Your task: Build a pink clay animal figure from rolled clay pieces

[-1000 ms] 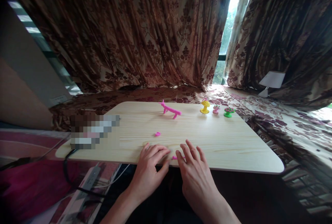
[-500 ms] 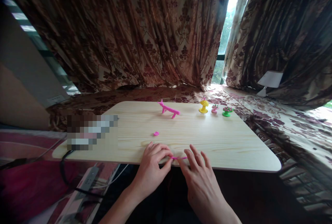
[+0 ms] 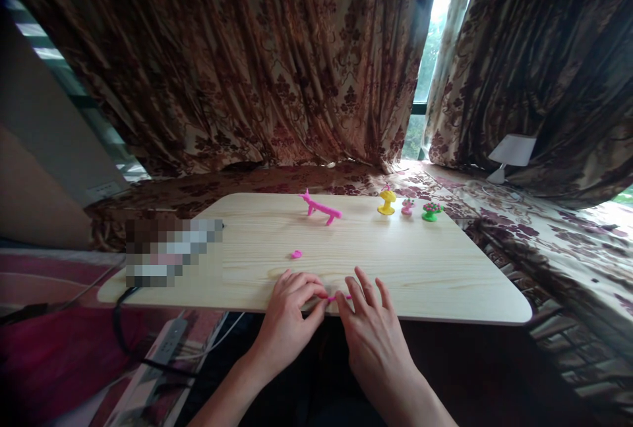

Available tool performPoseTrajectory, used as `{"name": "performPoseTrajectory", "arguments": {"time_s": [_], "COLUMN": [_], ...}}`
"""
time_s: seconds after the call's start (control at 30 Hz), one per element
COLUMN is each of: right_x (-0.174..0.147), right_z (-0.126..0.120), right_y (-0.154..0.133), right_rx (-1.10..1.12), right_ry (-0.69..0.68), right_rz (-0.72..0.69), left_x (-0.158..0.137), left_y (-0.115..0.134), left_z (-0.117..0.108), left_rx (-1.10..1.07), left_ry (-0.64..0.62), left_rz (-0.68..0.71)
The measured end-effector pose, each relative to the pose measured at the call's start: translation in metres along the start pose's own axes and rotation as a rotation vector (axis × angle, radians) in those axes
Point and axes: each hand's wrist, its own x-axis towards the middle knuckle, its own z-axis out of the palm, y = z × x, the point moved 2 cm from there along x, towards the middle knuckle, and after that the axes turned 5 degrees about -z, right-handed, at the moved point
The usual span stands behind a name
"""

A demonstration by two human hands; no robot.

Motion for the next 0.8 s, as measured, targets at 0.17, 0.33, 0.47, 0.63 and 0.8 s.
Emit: {"name": "performPoseTrajectory", "arguments": {"time_s": [0.17, 0.33, 0.47, 0.63, 0.8], "right_x": [-0.006, -0.018, -0.022, -0.022, -0.017], "right_z": [-0.005, -0.002, 0.003, 0.003, 0.004], "right_y": [0.012, 0.016, 0.013, 0.013, 0.016], "right_rx": [-0.045, -0.072, -0.048, -0.028, -0.018], "right_ry": [0.037, 0.049, 0.032, 0.018, 0.027], "right_rz": [0.050, 0.045, 0.035, 0.040, 0.059], "left_x": [0.000, -0.002, 0.000, 0.002, 0.003], "left_y": [0.000, 0.001, 0.000, 0.000, 0.000], "left_z": [-0.001, 0.000, 0.001, 0.001, 0.001], "left_rx": [-0.008, 0.002, 0.001, 0.005, 0.021], "left_ry": [-0.002, 0.020, 0.022, 0.021, 0.026], "left_rz": [0.006, 0.007, -0.006, 0.003, 0.006]}}
